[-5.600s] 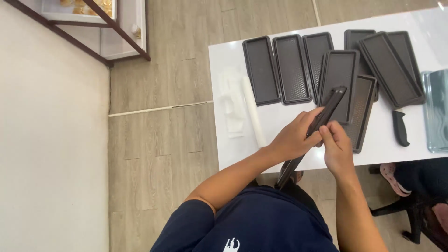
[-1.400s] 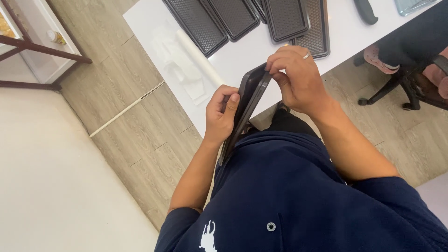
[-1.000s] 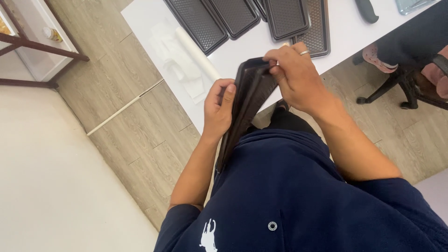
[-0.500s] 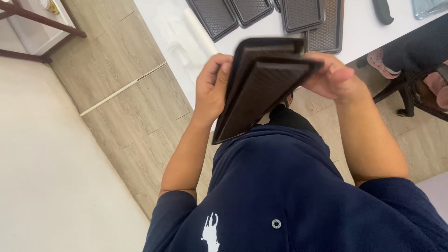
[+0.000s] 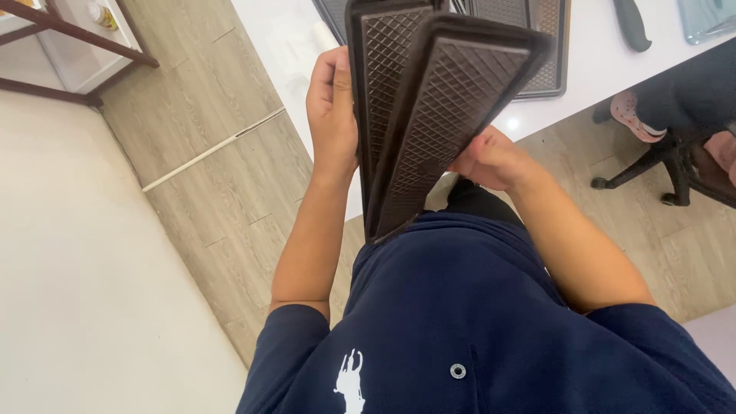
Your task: The person assembles rectangular baking trays by inserting a white liner into the base and then placing a clear plastic cover on top. The person handles multiple trays one at a time, lining and covering them before stacking them on the table.
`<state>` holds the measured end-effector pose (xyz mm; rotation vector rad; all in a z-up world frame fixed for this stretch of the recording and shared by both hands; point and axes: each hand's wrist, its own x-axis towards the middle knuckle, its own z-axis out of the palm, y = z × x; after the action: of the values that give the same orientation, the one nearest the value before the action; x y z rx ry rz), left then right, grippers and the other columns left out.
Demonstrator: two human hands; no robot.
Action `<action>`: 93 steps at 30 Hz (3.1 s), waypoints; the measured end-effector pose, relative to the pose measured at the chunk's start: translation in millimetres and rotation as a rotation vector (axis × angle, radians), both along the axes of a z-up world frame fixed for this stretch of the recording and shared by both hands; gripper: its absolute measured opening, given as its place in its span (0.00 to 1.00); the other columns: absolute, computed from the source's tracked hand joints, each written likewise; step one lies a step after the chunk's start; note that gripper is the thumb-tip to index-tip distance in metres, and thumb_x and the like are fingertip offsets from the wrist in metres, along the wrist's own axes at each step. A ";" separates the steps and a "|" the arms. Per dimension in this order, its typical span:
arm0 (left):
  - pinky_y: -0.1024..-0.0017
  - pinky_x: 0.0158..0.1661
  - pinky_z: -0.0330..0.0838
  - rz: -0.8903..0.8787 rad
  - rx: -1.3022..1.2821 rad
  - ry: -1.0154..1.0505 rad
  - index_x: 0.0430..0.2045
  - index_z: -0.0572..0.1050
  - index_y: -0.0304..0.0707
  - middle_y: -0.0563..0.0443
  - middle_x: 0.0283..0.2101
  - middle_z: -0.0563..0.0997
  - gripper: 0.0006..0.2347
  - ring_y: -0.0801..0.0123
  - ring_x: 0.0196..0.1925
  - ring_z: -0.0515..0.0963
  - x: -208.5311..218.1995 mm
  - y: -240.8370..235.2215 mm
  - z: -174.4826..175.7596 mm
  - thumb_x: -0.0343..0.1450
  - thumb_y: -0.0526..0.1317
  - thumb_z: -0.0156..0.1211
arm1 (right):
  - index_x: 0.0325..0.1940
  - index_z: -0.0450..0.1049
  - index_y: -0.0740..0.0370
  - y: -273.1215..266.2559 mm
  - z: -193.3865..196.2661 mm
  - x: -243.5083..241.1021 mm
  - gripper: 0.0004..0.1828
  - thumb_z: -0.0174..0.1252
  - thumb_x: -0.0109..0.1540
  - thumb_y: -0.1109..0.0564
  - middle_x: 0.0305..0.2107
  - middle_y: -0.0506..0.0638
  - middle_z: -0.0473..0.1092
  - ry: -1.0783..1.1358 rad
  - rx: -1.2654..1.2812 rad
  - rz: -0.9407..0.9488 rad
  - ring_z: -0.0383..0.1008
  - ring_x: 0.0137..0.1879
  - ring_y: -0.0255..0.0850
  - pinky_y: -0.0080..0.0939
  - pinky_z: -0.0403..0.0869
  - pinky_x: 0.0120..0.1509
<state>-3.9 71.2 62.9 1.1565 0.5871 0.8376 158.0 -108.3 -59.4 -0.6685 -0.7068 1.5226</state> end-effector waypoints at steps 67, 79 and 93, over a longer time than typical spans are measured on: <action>0.48 0.47 0.80 -0.507 0.147 0.584 0.67 0.53 0.32 0.29 0.53 0.77 0.24 0.48 0.45 0.84 -44.5 -56.4 -130.0 0.79 0.46 0.46 | 0.57 0.73 0.59 5.3 7.3 0.6 0.18 0.56 0.74 0.43 0.43 0.55 0.72 -0.816 -0.353 -0.556 0.73 0.54 0.47 0.57 0.73 0.63; 0.60 0.36 0.78 -0.095 0.371 0.457 0.69 0.59 0.36 0.37 0.36 0.78 0.19 0.56 0.37 0.78 -36.3 -53.5 -89.7 0.81 0.41 0.43 | 0.67 0.64 0.68 37.4 37.3 -21.6 0.26 0.52 0.71 0.48 0.52 0.72 0.71 -0.694 -0.486 -0.519 0.73 0.59 0.65 0.67 0.72 0.62; 0.66 0.49 0.70 -0.493 0.246 0.645 0.49 0.69 0.44 0.45 0.53 0.73 0.10 0.61 0.51 0.75 -33.8 -38.2 -44.4 0.74 0.38 0.50 | 0.50 0.75 0.65 26.3 -13.3 10.0 0.12 0.60 0.66 0.56 0.39 0.53 0.75 -0.490 -0.505 -0.640 0.73 0.45 0.42 0.43 0.71 0.46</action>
<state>-37.7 33.0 18.5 1.7251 0.6861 0.0961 168.0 -82.0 -72.7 -1.5219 -0.3896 0.9317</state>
